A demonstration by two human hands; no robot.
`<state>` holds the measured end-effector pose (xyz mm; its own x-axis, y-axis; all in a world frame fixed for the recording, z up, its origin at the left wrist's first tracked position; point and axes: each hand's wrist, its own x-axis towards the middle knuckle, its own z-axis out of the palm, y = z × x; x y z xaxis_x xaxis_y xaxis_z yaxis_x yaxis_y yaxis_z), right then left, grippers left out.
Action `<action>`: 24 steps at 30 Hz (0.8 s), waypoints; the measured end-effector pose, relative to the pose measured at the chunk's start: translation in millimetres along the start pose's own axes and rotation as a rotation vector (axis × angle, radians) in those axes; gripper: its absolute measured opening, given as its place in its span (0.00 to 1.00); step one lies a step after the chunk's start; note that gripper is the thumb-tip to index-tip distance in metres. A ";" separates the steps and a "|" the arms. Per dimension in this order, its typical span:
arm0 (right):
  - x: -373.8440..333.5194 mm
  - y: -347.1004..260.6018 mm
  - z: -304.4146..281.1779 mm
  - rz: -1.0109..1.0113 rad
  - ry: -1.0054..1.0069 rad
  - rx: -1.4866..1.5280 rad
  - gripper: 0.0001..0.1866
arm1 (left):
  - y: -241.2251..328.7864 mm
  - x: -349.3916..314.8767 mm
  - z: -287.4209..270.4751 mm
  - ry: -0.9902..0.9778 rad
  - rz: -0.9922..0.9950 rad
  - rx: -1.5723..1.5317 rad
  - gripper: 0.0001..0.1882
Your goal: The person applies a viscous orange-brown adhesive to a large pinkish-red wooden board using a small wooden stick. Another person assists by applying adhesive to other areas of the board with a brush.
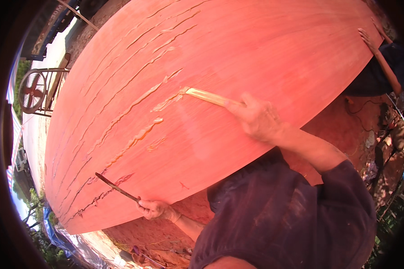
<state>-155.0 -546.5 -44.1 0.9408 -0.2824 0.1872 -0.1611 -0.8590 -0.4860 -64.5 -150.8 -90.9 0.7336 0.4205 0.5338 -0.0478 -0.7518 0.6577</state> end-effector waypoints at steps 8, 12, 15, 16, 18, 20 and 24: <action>5.6 17.0 -46.5 -0.031 -0.065 -0.115 0.17 | 5.1 2.0 -3.8 -0.046 -0.060 0.033 0.19; 6.0 16.6 -55.3 0.011 0.040 0.019 0.16 | 10.0 -1.1 -1.6 -0.032 -0.145 0.007 0.19; 0.8 1.7 -41.1 0.023 0.077 0.233 0.14 | 17.4 -0.1 -2.6 -0.061 -0.146 0.009 0.18; 0.0 -4.2 -33.1 0.027 0.093 0.319 0.13 | 21.0 0.7 -4.5 -0.068 -0.134 0.009 0.18; -0.9 -12.3 -20.4 0.157 0.047 0.544 0.14 | 32.2 1.9 -12.3 -0.137 -0.043 -0.003 0.17; -3.4 -18.6 -13.5 0.387 -0.020 0.862 0.15 | 49.1 -0.4 -17.8 -0.240 0.016 -0.032 0.16; -7.7 -25.8 -9.4 0.733 -0.082 1.360 0.18 | 97.3 -24.2 -13.9 -0.476 0.260 -0.186 0.13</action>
<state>-160.9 -526.2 -25.0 0.7999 -0.3912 -0.4551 -0.2384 0.4889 -0.8391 -96.4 -227.0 -32.5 0.9044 -0.0738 0.4203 -0.3540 -0.6796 0.6425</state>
